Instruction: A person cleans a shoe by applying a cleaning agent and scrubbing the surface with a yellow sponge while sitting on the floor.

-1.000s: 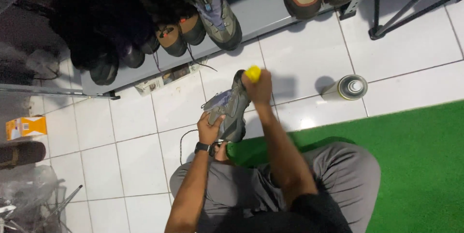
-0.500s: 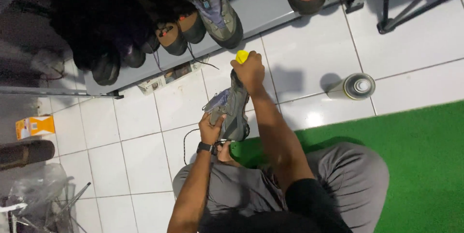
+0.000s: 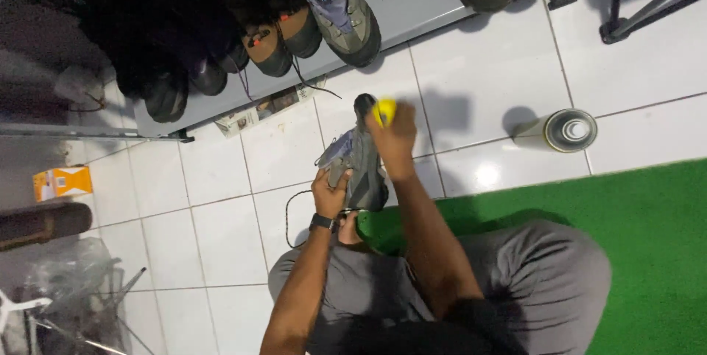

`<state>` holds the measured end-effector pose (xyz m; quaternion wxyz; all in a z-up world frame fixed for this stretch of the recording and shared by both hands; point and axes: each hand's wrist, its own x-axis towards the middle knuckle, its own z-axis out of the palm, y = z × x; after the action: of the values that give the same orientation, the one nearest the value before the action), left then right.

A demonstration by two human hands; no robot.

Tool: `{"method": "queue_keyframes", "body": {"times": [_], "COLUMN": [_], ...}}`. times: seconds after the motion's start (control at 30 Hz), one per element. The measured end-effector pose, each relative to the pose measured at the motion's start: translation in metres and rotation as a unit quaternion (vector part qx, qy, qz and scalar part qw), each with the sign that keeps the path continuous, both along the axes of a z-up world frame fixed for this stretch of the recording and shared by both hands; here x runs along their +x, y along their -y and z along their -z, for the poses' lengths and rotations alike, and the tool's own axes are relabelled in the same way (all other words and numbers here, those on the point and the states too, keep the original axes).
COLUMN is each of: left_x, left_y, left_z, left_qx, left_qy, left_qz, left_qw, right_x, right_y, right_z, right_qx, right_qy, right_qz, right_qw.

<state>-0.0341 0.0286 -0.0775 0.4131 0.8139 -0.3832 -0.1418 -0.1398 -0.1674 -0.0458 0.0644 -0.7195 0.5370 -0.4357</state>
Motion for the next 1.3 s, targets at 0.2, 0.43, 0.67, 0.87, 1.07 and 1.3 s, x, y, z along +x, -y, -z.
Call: {"method": "queue_keyframes", "body": {"times": [0.2, 0.43, 0.67, 0.87, 1.07, 1.3], "left_x": [0.004, -0.009, -0.012, 0.006, 0.002, 0.014], "left_y": [0.003, 0.008, 0.012, 0.008, 0.008, 0.006], "left_z": [-0.001, 0.029, 0.052, 0.059, 0.036, 0.076], "left_qx": [0.009, -0.024, -0.067, -0.104, -0.089, -0.077], "left_qy": [0.014, 0.004, 0.167, 0.086, 0.048, 0.085], "left_qz": [0.004, -0.048, -0.053, -0.052, -0.04, -0.052], "left_qw": [1.0, 0.999, 0.982, 0.989, 0.994, 0.992], "right_x": [0.044, -0.057, -0.006, 0.018, -0.031, 0.067], "right_y": [0.081, -0.013, 0.067, 0.057, -0.011, 0.093], "right_z": [-0.02, 0.006, 0.037, -0.002, -0.004, 0.012], "right_qx": [0.46, 0.348, 0.19, 0.215, 0.179, 0.237], "right_qy": [-0.022, 0.097, 0.064, -0.007, 0.02, -0.164], "right_qz": [-0.158, -0.149, -0.183, -0.201, -0.229, -0.224], "right_qw": [0.874, 0.921, 0.962, 0.956, 0.957, 0.931]}}
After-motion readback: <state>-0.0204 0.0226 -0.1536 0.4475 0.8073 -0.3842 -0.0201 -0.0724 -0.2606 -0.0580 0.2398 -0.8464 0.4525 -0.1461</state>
